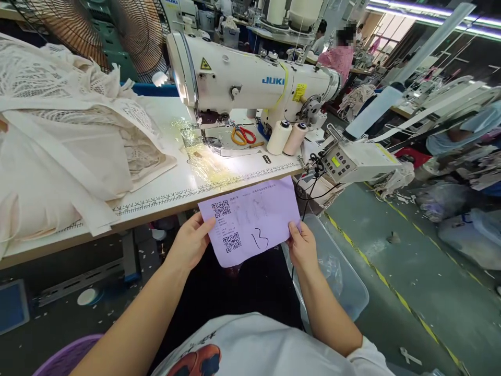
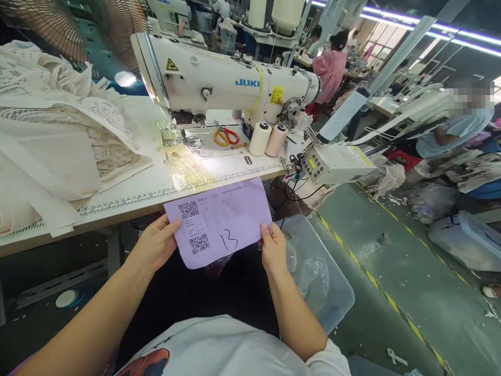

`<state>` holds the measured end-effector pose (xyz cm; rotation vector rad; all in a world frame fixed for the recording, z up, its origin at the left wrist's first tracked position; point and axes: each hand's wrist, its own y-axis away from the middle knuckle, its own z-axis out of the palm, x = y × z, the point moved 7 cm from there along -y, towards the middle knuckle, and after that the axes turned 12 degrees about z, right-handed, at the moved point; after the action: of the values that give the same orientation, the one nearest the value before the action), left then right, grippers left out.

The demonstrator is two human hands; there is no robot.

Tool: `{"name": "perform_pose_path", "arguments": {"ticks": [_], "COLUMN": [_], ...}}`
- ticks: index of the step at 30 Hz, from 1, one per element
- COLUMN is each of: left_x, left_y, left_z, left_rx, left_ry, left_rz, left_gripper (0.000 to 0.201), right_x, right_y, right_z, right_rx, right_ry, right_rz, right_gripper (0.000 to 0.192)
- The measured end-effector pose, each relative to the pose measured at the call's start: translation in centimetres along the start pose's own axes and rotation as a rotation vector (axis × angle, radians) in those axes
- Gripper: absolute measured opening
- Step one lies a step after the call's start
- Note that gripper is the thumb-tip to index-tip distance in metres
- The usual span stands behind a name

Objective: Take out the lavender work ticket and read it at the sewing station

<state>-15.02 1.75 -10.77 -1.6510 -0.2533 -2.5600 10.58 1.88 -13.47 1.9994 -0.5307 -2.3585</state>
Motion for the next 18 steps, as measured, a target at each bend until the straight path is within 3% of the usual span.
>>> {"name": "perform_pose_path", "arguments": {"ticks": [4, 9, 18], "left_x": [-0.8, 0.1, 1.1], "left_y": [0.7, 0.5, 0.6], "left_z": [0.2, 0.1, 0.0], "left_rx": [-0.059, -0.039, -0.027], "left_ry": [-0.154, -0.245, -0.320], "left_rz": [0.055, 0.160, 0.220], "left_gripper": [0.038, 0.037, 0.038], "right_x": [-0.3, -0.4, -1.4], "right_y": [-0.2, -0.4, -0.5], "right_z": [-0.1, 0.3, 0.9], "right_rx": [0.011, -0.004, 0.002], "right_ry": [-0.057, -0.116, -0.253], "right_rz": [0.012, 0.051, 0.115], "right_gripper": [0.029, 0.031, 0.037]}}
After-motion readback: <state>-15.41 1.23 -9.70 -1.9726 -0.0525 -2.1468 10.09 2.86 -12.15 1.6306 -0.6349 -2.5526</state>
